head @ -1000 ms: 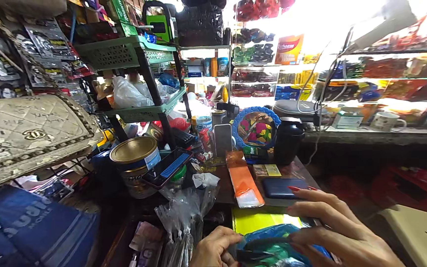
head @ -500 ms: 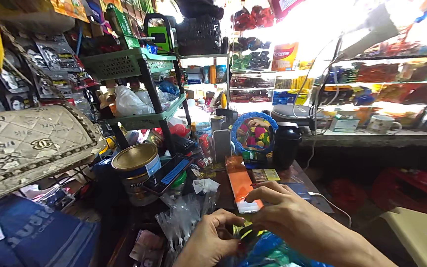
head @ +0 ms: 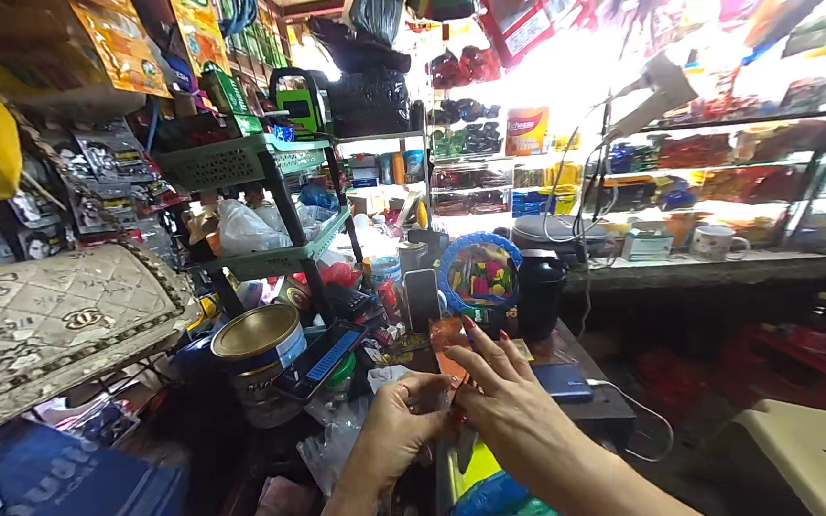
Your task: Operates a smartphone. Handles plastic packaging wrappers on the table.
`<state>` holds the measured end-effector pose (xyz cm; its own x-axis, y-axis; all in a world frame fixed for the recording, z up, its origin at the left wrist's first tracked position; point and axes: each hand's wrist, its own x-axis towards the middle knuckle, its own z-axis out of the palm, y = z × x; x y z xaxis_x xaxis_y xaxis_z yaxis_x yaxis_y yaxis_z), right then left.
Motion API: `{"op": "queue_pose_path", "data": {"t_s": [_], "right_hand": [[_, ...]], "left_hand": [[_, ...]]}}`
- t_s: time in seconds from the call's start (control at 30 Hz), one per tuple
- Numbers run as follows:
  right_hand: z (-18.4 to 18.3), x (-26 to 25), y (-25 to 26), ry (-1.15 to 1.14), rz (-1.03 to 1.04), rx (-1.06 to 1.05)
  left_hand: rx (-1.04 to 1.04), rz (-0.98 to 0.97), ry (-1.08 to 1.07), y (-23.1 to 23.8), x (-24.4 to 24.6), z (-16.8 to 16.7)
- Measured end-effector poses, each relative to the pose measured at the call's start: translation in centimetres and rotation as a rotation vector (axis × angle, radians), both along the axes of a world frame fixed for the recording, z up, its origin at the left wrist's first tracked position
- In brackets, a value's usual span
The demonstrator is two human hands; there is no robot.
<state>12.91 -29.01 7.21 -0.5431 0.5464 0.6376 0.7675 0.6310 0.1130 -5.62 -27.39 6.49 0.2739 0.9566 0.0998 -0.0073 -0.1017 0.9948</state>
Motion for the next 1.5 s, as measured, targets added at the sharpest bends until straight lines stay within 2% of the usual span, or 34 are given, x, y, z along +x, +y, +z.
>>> {"op": "queue_pose_path", "data": {"t_s": [0.07, 0.13, 0.2, 0.23, 0.33, 0.4, 0.47, 0.57, 0.67, 0.8, 0.83, 0.93, 1.1, 1.23, 1.3, 1.33, 1.4, 1.5], "right_hand": [[-0.2, 0.4, 0.8, 0.012, 0.033, -0.105], [0.2, 0.8, 1.4, 0.054, 0.095, -0.317], [0.5, 1.2, 2.4, 0.104, 0.128, -0.371], [0.7, 1.4, 2.9, 0.119, 0.127, -0.362], [1.3, 1.6, 3.8, 0.116, 0.103, -0.263], [1.7, 1.6, 3.4, 0.047, 0.091, -0.336], [2.4, 1.9, 3.0, 0.039, 0.101, -0.332], [3.3, 2.7, 3.0, 0.117, 0.117, -0.142], [2.9, 3.1, 2.9, 0.088, 0.112, -0.166], [4.5, 3.3, 2.4, 0.111, 0.097, -0.041], [4.5, 3.1, 2.2, 0.096, 0.091, -0.097], [5.2, 2.6, 1.9, 0.101, 0.106, -0.458], [4.8, 1.3, 2.6, 0.215, 0.134, -0.640], [6.2, 0.9, 3.1, 0.356, 0.153, -0.508], [6.2, 1.1, 2.8, 0.328, 0.157, -0.458], [6.0, 1.3, 2.6, 0.266, 0.159, -0.500], [5.7, 1.9, 2.1, 0.153, 0.153, -0.561], [6.7, 2.8, 0.7, 0.270, 0.177, -0.350]], "left_hand": [[-0.007, 0.010, -0.003, 0.2, 0.0, -0.1], [-0.044, 0.014, -0.021, 0.4, -0.3, -0.1], [-0.032, 0.023, 0.044, 0.8, -0.6, 0.1], [0.014, 0.034, 0.143, 1.1, -0.9, 0.3], [0.271, 0.123, 0.563, 1.5, -1.1, 0.6], [0.463, 0.178, 0.743, 1.0, -0.6, 0.6], [0.675, 0.234, 0.780, 0.7, -0.2, 0.5], [0.901, 0.301, 0.718, 0.5, -0.4, 1.8], [0.873, 0.246, 0.773, 0.5, -0.3, 2.8], [0.910, 0.266, 0.780, 0.9, -0.2, 4.3], [0.891, 0.268, 0.789, 0.9, -0.2, 4.3], [0.892, 0.258, 0.828, 1.1, 0.4, 4.8], [0.922, 0.281, 0.837, 1.1, 0.5, 4.5], [0.879, 0.353, 0.590, 1.0, -0.9, 4.4], [0.757, 0.362, 0.439, 0.8, -2.1, 3.8], [0.710, 0.363, 0.392, 0.8, -2.8, 3.1], [0.651, 0.369, 0.368, 0.8, -4.2, 1.7], [0.522, 0.348, 0.365, 0.7, -5.5, 0.1]]}}
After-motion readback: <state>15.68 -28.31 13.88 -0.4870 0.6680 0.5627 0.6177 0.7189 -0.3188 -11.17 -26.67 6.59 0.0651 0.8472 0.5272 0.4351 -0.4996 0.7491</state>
